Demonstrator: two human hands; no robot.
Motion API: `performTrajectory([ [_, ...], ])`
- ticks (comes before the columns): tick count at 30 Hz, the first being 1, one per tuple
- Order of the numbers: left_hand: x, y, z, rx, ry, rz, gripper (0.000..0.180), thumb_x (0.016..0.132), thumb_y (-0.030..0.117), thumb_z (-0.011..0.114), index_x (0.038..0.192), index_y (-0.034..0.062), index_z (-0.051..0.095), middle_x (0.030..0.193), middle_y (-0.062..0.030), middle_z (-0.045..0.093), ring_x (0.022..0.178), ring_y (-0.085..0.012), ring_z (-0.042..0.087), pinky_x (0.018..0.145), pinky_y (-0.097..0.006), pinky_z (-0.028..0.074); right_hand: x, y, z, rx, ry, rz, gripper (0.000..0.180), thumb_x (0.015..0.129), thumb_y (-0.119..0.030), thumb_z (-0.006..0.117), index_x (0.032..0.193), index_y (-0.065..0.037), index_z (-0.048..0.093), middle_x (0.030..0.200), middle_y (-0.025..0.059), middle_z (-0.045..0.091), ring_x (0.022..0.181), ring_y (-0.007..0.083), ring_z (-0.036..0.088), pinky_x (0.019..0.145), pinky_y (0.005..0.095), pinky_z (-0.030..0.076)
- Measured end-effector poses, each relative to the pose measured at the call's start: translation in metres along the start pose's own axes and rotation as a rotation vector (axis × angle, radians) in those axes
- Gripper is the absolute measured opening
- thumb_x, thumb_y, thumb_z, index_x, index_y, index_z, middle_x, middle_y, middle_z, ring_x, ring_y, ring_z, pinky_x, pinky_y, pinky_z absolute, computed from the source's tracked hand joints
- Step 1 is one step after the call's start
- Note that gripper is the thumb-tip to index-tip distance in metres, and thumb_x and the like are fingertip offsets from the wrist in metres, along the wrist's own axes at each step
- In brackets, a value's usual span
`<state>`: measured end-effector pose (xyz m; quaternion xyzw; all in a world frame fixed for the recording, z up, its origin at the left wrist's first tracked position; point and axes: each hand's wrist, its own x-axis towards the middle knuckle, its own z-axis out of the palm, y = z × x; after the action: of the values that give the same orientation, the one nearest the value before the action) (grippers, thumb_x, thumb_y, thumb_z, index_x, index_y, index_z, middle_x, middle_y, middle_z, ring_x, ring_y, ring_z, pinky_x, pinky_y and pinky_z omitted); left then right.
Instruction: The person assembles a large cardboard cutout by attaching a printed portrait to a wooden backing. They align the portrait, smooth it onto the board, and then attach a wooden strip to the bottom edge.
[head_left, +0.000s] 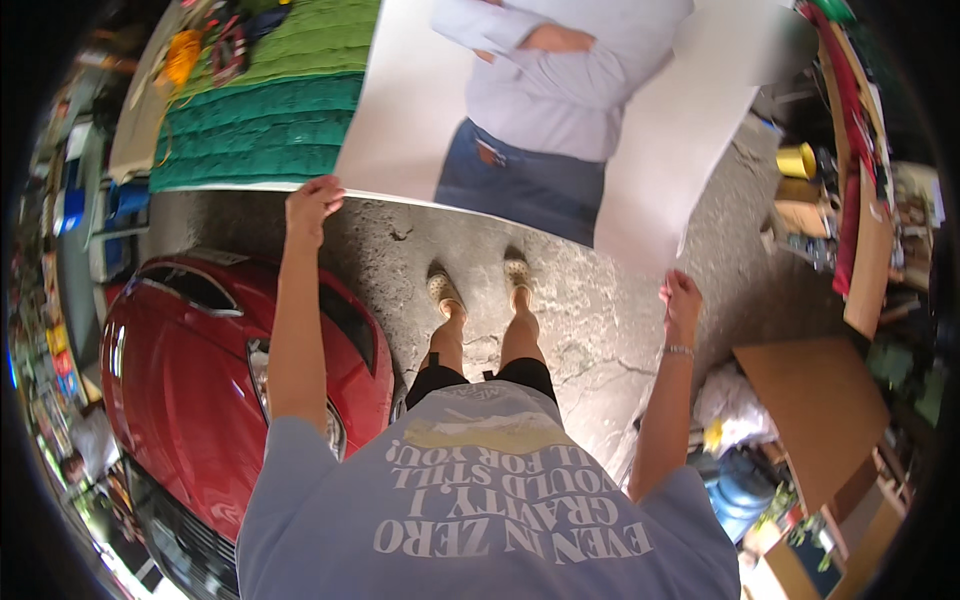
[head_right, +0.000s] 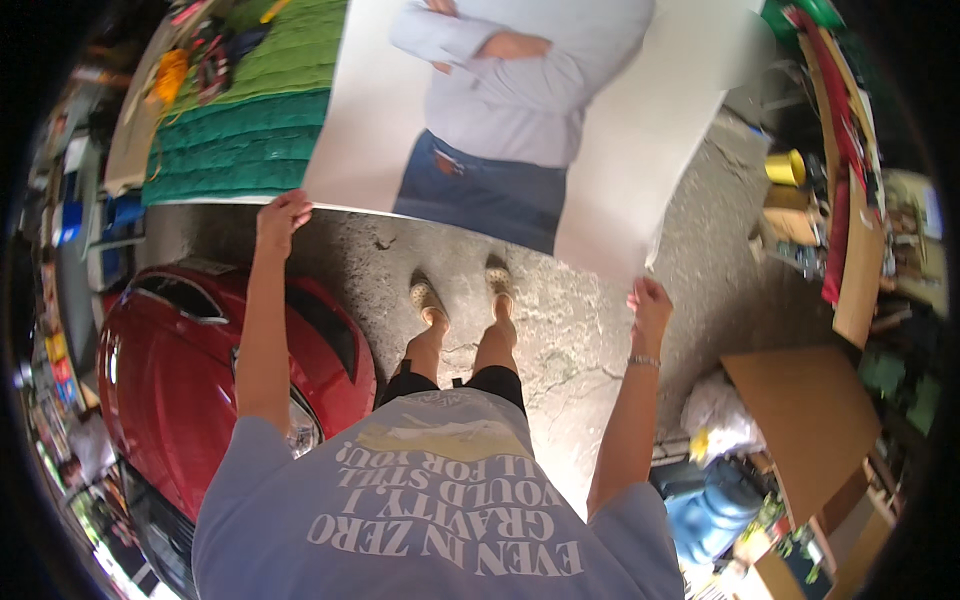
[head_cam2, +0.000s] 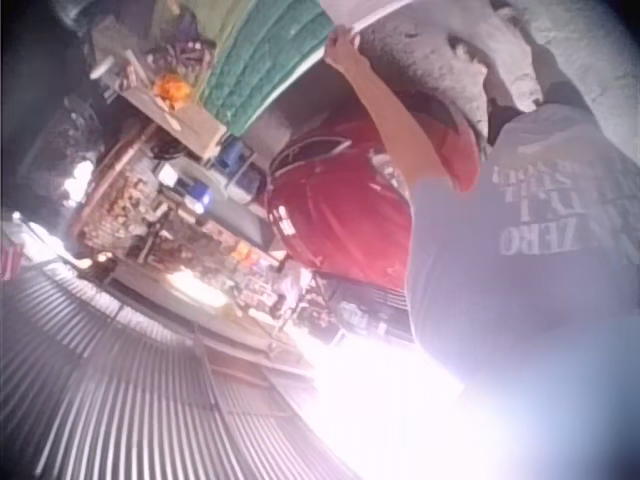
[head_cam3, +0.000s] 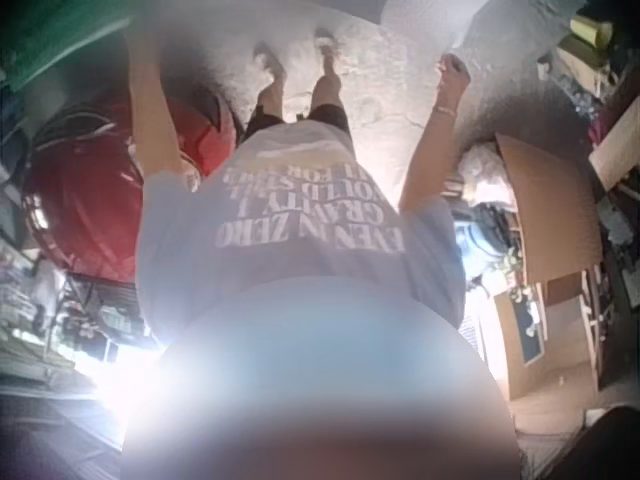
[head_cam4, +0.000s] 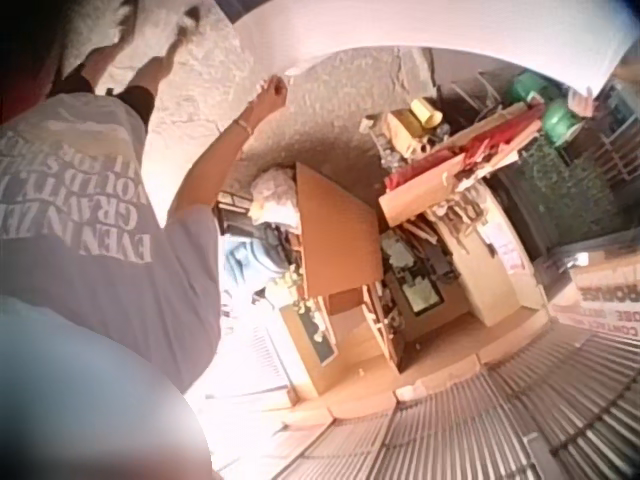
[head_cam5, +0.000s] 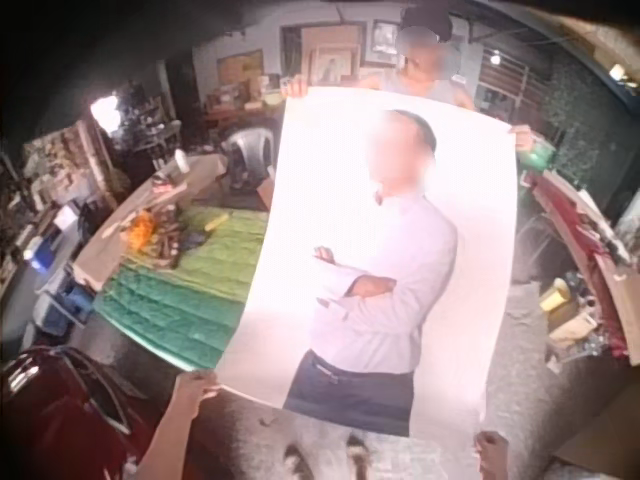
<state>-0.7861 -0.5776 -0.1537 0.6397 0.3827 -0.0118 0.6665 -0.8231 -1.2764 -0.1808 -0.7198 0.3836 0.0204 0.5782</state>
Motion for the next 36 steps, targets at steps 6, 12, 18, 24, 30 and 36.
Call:
performTrajectory([
  [6, 0.043, 0.025, -0.01, 0.051, -0.051, 0.021, 0.023, 0.097, 0.016, 0.074, 0.115, 0.002, 0.069, 0.101, -0.0033, 0.072, 0.092, -0.0138, 0.072, 0.081, -0.026, 0.058, -0.012, -0.021, 0.036, -0.025, 0.036, -0.155, 0.02, 0.095, -0.015, 0.076, 0.107, 0.0, 0.072, 0.086, 0.0031, 0.07, 0.068, 0.0095, 0.063, 0.061, 0.0249, 0.051],
  [12, 0.054, 0.02, -0.012, 0.029, -0.107, 0.025, 0.023, 0.097, 0.016, 0.074, 0.115, 0.0027, 0.069, 0.105, -0.0038, 0.072, 0.094, -0.0142, 0.071, 0.082, -0.027, 0.056, -0.016, -0.026, 0.044, -0.011, 0.097, -0.183, 0.02, 0.096, -0.017, 0.074, 0.107, 0.0, 0.072, 0.084, 0.0022, 0.07, 0.068, 0.0086, 0.062, 0.061, 0.0238, 0.05],
  [18, 0.071, 0.007, -0.008, 0.053, -0.136, 0.048, 0.022, 0.097, 0.017, 0.075, 0.115, 0.0043, 0.069, 0.104, -0.0019, 0.072, 0.095, -0.0134, 0.071, 0.081, -0.027, 0.054, -0.013, -0.014, 0.039, 0.054, 0.068, -0.171, 0.021, 0.096, -0.016, 0.075, 0.109, -0.001, 0.072, 0.084, 0.001, 0.069, 0.069, 0.0078, 0.061, 0.063, 0.0234, 0.049],
  [24, 0.059, 0.015, -0.02, 0.069, -0.149, 0.069, 0.02, 0.098, 0.017, 0.074, 0.113, 0.0053, 0.069, 0.104, -0.0008, 0.072, 0.096, -0.0131, 0.07, 0.082, -0.027, 0.053, -0.021, -0.006, 0.033, 0.116, 0.05, -0.163, 0.021, 0.096, -0.015, 0.076, 0.11, 0.0, 0.072, 0.084, 0.0001, 0.069, 0.07, 0.0069, 0.061, 0.063, 0.0222, 0.048],
  [30, 0.053, 0.01, -0.016, 0.094, -0.121, 0.057, 0.021, 0.098, 0.017, 0.074, 0.114, 0.0045, 0.069, 0.105, -0.0014, 0.072, 0.096, -0.0135, 0.07, 0.083, -0.028, 0.054, -0.013, 0.002, 0.042, 0.107, 0.062, -0.153, 0.021, 0.096, -0.016, 0.075, 0.11, -0.001, 0.072, 0.085, 0.0003, 0.069, 0.071, 0.0068, 0.061, 0.064, 0.0225, 0.048],
  [36, 0.052, 0.006, -0.022, 0.069, -0.115, 0.05, 0.024, 0.098, 0.017, 0.073, 0.117, 0.0036, 0.068, 0.106, -0.0019, 0.071, 0.096, -0.0135, 0.069, 0.085, -0.027, 0.054, -0.008, 0.01, 0.046, 0.117, 0.047, -0.164, 0.02, 0.098, -0.014, 0.073, 0.112, -0.001, 0.071, 0.088, -0.0005, 0.069, 0.072, 0.0066, 0.059, 0.064, 0.0222, 0.046],
])
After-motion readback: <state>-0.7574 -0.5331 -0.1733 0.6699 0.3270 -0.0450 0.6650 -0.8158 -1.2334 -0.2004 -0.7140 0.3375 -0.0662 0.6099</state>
